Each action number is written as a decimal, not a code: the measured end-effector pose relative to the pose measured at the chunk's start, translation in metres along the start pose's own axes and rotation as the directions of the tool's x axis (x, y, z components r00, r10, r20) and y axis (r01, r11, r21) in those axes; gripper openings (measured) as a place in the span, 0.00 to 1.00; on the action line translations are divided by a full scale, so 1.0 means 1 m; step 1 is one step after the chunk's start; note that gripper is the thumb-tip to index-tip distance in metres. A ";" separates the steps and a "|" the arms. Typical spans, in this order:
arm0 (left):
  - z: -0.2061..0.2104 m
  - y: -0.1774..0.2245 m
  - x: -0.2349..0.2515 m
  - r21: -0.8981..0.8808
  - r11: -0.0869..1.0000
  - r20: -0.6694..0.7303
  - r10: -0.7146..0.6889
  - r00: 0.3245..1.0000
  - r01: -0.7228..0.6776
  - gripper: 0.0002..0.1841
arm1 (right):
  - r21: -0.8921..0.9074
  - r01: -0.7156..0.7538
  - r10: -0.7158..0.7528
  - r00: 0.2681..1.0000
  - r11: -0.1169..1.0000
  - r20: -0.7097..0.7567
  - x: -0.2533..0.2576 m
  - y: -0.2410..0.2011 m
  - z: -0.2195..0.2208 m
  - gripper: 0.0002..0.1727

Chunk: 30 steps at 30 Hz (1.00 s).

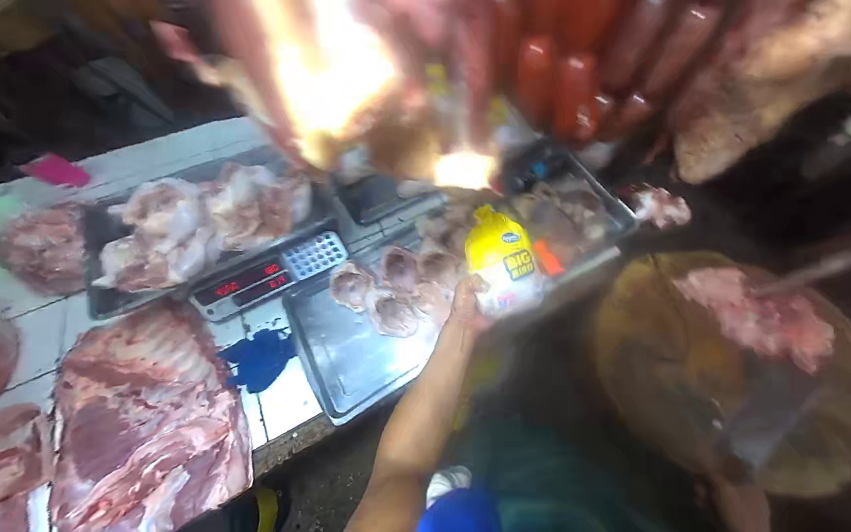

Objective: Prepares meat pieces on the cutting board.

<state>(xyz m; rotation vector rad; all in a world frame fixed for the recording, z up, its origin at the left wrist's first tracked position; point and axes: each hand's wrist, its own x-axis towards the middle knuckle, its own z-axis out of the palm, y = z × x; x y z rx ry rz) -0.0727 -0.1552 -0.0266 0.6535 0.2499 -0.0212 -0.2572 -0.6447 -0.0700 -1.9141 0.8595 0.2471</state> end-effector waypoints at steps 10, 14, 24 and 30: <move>0.141 -0.290 -0.084 0.300 0.856 -0.131 -0.399 0.907 0.420 0.18 | -0.162 -0.039 0.050 0.996 0.986 0.067 0.008 0.032 -0.073 0.34; 0.120 -0.305 -0.083 0.863 0.445 -0.210 -0.113 0.971 0.238 0.56 | -0.242 -0.016 0.047 0.991 0.970 0.122 0.019 0.050 -0.092 0.34; 0.129 -0.250 -0.034 0.758 -0.500 0.188 -0.447 0.874 -0.419 0.16 | -0.370 0.021 -0.018 1.000 0.929 0.013 -0.011 0.073 -0.095 0.40; 0.102 -0.238 -0.061 0.857 -0.264 0.222 -0.586 0.780 -0.442 0.17 | -0.305 0.301 -0.249 0.948 0.903 0.199 -0.050 0.027 -0.045 0.39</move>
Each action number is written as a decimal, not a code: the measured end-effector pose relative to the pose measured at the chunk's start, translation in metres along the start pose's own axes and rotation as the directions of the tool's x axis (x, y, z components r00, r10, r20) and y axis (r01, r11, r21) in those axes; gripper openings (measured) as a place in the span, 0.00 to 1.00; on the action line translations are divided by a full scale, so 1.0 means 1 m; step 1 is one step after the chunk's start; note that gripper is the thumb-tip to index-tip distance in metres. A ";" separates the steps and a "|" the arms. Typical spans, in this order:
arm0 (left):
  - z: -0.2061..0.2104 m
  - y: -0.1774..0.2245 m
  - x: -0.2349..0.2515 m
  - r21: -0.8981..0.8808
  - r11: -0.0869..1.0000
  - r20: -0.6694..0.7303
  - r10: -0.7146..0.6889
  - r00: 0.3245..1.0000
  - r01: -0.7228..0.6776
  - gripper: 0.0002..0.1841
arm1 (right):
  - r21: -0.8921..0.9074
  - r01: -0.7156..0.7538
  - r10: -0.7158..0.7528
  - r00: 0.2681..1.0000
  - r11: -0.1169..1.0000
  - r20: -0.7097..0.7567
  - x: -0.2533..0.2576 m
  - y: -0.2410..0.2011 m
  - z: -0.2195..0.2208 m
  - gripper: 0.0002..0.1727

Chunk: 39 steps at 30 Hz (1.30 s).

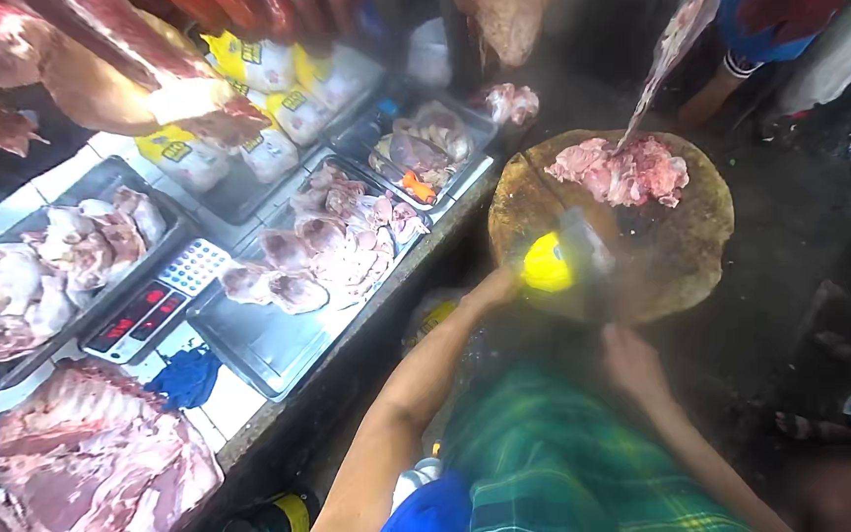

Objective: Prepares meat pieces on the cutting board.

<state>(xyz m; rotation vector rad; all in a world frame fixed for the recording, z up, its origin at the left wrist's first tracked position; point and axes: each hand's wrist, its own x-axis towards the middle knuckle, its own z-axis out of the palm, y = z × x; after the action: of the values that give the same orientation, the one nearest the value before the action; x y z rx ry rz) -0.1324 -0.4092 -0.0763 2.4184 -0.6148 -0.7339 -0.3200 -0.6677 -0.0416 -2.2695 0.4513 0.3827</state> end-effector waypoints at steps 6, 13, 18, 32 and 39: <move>0.002 -0.005 -0.005 0.059 0.998 0.017 -0.019 1.000 0.018 0.12 | -0.179 0.080 -0.075 0.997 0.981 0.034 0.047 -0.068 0.053 0.36; 0.005 -0.027 -0.012 0.029 0.999 0.049 0.016 0.999 -0.017 0.10 | -0.385 -0.092 0.149 0.982 0.918 0.120 0.007 -0.026 0.050 0.41; -0.003 -0.088 -0.040 -0.035 0.974 -0.054 -0.227 0.972 0.226 0.15 | -0.443 -0.183 0.269 0.953 0.877 0.138 -0.024 -0.015 0.030 0.41; -0.034 0.078 0.055 -0.009 0.943 -0.262 -0.324 0.909 0.333 0.56 | 0.066 -0.319 0.324 0.940 0.946 -0.103 0.015 0.068 -0.055 0.39; 0.011 0.171 0.161 0.529 0.835 -0.018 -0.169 0.986 0.152 0.51 | 0.110 -0.378 0.378 0.925 0.919 0.019 0.035 0.098 -0.101 0.42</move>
<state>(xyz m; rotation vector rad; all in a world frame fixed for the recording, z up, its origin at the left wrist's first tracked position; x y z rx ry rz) -0.0634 -0.6316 -0.0397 3.0059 -0.7040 -0.7410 -0.3182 -0.8123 -0.0524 -2.0690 0.8976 0.5334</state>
